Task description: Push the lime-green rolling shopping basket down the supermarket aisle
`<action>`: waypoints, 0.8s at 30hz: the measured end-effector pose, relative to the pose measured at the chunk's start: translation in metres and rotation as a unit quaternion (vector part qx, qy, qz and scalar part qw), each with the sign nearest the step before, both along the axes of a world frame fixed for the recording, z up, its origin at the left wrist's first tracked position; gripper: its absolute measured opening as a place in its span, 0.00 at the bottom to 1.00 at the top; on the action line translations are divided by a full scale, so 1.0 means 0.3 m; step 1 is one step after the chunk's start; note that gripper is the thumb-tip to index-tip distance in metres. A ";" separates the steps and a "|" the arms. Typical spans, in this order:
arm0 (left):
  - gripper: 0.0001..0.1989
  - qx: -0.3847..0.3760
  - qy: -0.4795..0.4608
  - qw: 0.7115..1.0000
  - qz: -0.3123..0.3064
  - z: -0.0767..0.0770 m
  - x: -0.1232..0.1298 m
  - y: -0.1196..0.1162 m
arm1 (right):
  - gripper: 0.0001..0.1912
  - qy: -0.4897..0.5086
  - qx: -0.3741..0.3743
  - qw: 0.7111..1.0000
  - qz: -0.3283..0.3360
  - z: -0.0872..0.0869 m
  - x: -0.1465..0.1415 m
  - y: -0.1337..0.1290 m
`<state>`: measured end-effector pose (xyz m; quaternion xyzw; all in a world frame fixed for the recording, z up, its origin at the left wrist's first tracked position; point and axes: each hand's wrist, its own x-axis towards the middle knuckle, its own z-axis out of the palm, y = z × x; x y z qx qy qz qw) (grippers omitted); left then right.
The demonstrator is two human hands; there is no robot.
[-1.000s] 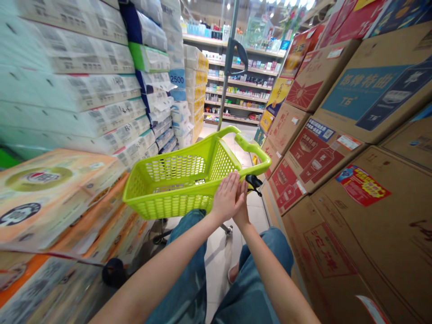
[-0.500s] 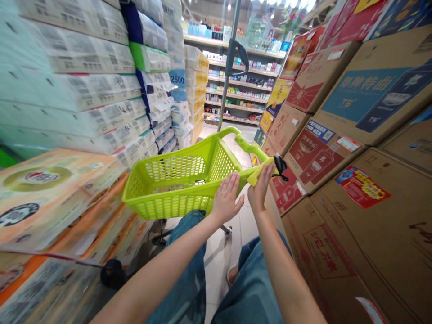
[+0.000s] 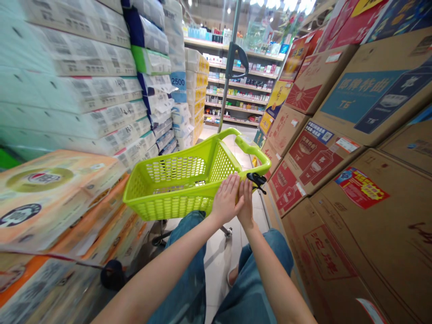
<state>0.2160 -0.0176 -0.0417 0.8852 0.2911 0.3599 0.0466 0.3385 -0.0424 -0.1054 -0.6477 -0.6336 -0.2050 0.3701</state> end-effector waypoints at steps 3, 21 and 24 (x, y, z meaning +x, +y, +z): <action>0.35 0.004 0.001 1.000 -0.001 -0.003 0.001 0.006 | 0.45 0.049 0.047 0.997 -0.031 0.088 0.095 0.015; 0.35 -0.001 -0.005 1.000 0.010 0.002 -0.001 -0.004 | 0.37 0.046 -0.004 0.999 0.016 -0.105 -0.080 0.015; 0.35 0.000 -0.007 1.000 0.008 0.002 0.000 -0.004 | 0.37 0.020 -0.013 0.999 0.025 -0.103 -0.041 0.007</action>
